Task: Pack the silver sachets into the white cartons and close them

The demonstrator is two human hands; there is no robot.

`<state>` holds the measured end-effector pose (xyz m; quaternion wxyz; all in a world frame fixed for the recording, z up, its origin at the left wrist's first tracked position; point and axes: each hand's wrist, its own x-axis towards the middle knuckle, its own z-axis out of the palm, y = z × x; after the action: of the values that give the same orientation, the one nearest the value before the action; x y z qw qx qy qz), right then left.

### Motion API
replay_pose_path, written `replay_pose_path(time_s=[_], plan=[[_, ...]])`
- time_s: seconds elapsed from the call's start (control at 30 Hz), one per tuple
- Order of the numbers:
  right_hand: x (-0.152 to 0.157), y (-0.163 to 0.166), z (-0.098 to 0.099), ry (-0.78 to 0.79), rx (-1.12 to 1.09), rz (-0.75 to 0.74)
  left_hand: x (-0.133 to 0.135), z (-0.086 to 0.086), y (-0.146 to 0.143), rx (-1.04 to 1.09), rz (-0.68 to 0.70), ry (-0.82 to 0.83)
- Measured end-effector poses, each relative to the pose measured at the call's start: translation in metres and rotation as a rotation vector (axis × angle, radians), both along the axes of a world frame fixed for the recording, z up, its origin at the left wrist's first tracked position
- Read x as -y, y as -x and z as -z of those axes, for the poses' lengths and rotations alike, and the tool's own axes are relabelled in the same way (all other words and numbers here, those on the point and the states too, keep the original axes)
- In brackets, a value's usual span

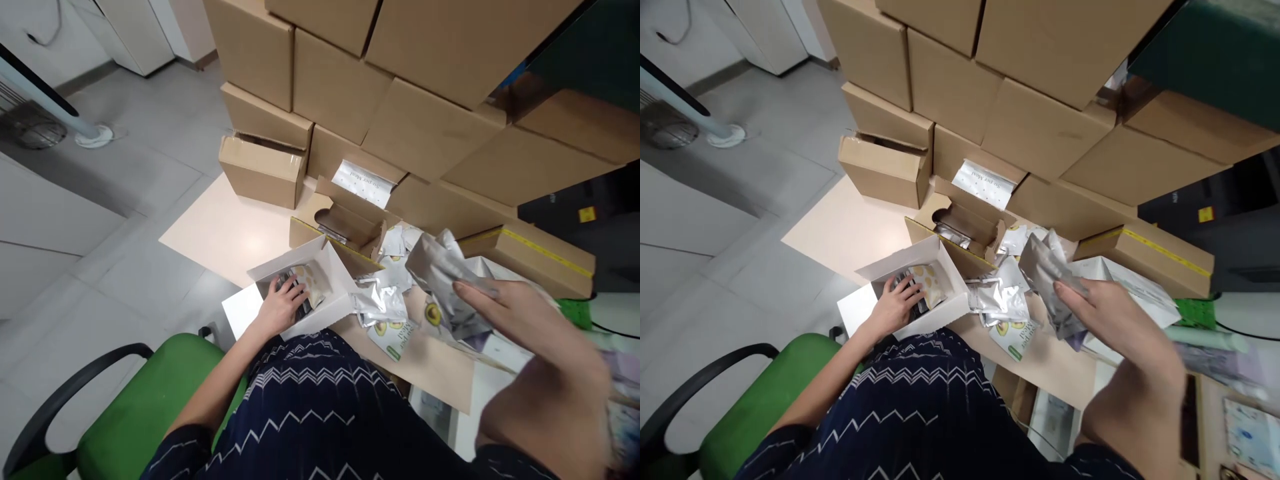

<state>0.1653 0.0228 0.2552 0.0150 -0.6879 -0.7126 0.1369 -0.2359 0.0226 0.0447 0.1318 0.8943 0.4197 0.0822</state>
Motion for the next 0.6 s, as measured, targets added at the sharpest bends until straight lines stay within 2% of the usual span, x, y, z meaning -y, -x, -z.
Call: replay_pose_path(time_s=[0.1,0.23,0.33,0.43,0.6], plan=[[-0.006,0.017,0.027,0.172,0.009,-0.015,-0.001,-0.001,-0.001,0.005,0.007,0.021],[-0.014,0.04,0.047,0.12,0.132,-0.121,-0.001,-0.002,-0.002,-0.015,0.016,0.033],[-0.014,0.055,0.04,0.001,0.147,-0.174,0.0,-0.001,-0.002,-0.024,0.018,0.02],[-0.009,0.072,0.022,-0.154,0.156,-0.186,-0.001,-0.001,-0.002,-0.022,0.022,0.023],[0.002,0.104,-0.003,-0.361,0.027,-0.115,-0.002,-0.002,-0.004,-0.018,0.011,0.045]])
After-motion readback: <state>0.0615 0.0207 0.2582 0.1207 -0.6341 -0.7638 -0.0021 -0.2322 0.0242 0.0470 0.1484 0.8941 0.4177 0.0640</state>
